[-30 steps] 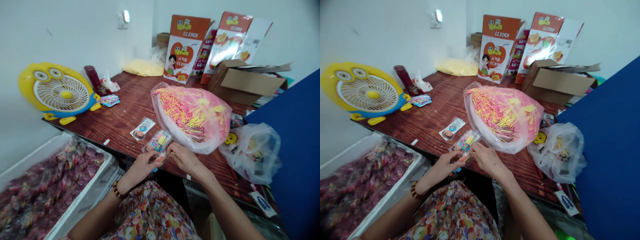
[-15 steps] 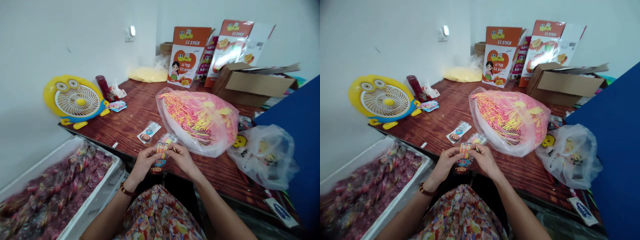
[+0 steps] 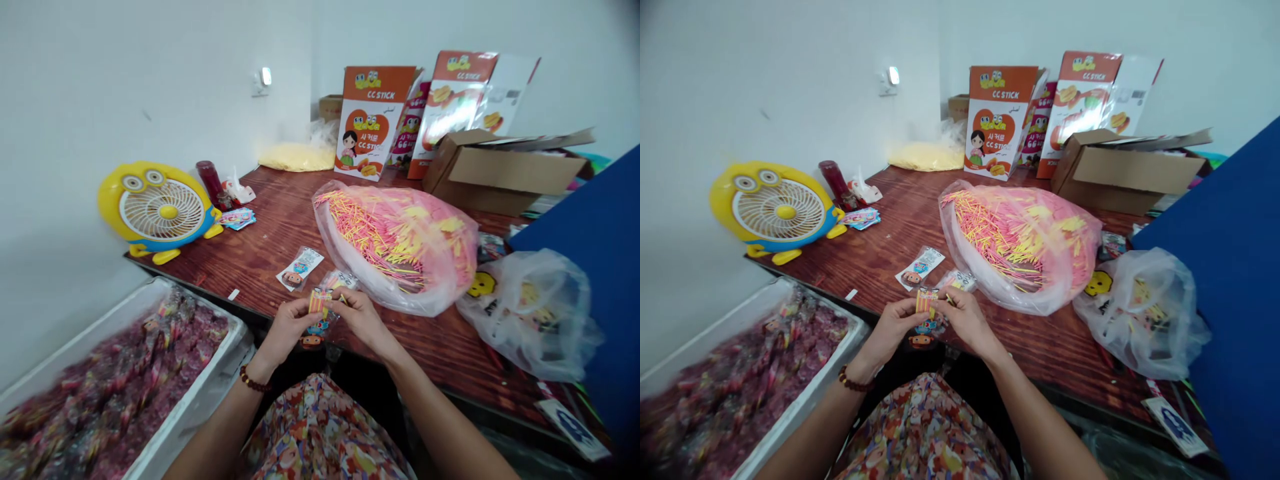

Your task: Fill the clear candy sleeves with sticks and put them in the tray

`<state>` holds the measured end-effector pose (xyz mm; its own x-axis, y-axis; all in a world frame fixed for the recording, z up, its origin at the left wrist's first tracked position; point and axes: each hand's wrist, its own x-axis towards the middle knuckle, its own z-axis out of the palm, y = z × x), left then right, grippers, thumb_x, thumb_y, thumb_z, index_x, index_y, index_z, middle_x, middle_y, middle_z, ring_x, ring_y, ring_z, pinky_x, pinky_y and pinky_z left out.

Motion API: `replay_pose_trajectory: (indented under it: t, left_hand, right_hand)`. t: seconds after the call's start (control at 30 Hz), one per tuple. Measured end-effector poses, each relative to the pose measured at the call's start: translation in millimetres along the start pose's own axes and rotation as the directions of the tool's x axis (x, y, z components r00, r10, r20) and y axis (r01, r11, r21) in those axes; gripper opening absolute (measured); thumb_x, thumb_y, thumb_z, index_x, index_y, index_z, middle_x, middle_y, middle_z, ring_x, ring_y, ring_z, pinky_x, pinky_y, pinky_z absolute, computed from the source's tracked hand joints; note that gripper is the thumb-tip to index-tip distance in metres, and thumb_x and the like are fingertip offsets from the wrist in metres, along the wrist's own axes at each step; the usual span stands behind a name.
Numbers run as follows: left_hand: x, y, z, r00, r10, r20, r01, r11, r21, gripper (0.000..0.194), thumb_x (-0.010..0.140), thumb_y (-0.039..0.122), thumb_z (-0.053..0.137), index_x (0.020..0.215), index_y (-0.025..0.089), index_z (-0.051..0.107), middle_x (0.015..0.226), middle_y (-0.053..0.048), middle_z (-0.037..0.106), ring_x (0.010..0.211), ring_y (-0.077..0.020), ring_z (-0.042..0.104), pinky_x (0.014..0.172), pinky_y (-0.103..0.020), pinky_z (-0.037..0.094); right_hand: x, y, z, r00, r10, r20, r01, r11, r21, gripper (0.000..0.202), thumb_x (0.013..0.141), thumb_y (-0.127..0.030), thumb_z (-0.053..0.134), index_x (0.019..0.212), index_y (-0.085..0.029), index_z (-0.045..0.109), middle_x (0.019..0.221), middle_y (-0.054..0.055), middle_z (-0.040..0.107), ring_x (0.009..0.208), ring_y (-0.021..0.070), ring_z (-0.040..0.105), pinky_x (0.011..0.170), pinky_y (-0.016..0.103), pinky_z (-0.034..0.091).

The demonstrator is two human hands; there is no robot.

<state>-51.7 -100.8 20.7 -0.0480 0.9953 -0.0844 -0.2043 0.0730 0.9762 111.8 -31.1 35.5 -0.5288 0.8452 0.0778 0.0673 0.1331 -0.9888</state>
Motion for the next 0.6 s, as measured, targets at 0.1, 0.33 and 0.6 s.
replay_pose_trajectory:
  t: [0.1,0.33,0.6]
  left_hand:
    - [-2,-1,-0.5,0.999,0.023,-0.027,-0.022,1.0,0.013,0.024,0.074,0.033,0.079,0.087,0.013,0.077,0.081,-0.003,0.074,0.072,-0.0145,0.063,0.071,-0.026,0.049]
    - [-10,-1,3.1,0.997,0.016,-0.08,-0.021,0.998,-0.06,0.025,0.07,0.032,0.082,0.086,0.014,0.077,0.081,-0.004,0.074,0.071,-0.0139,0.063,0.069,-0.025,0.049]
    - [-16,4,5.7,0.991,0.032,-0.127,-0.035,0.999,-0.022,0.024,0.065,0.033,0.084,0.075,0.013,0.075,0.07,-0.003,0.071,0.064,-0.0141,0.062,0.066,-0.025,0.048]
  right_hand:
    - [-1,-4,1,0.999,0.03,0.03,-0.031,0.999,0.04,0.025,0.079,-0.042,0.069,0.072,-0.02,0.059,0.066,-0.005,0.059,0.061,0.0116,0.051,0.061,0.024,0.04]
    - [-2,-9,2,0.999,-0.04,0.036,0.042,0.997,-0.063,0.027,0.082,-0.042,0.066,0.071,-0.018,0.062,0.064,-0.004,0.055,0.062,0.0112,0.047,0.061,0.023,0.037]
    - [4,-25,-9,0.994,-0.104,0.028,0.106,0.988,-0.114,0.021,0.083,-0.041,0.065,0.083,-0.02,0.069,0.078,-0.001,0.065,0.074,0.0143,0.056,0.069,0.026,0.042]
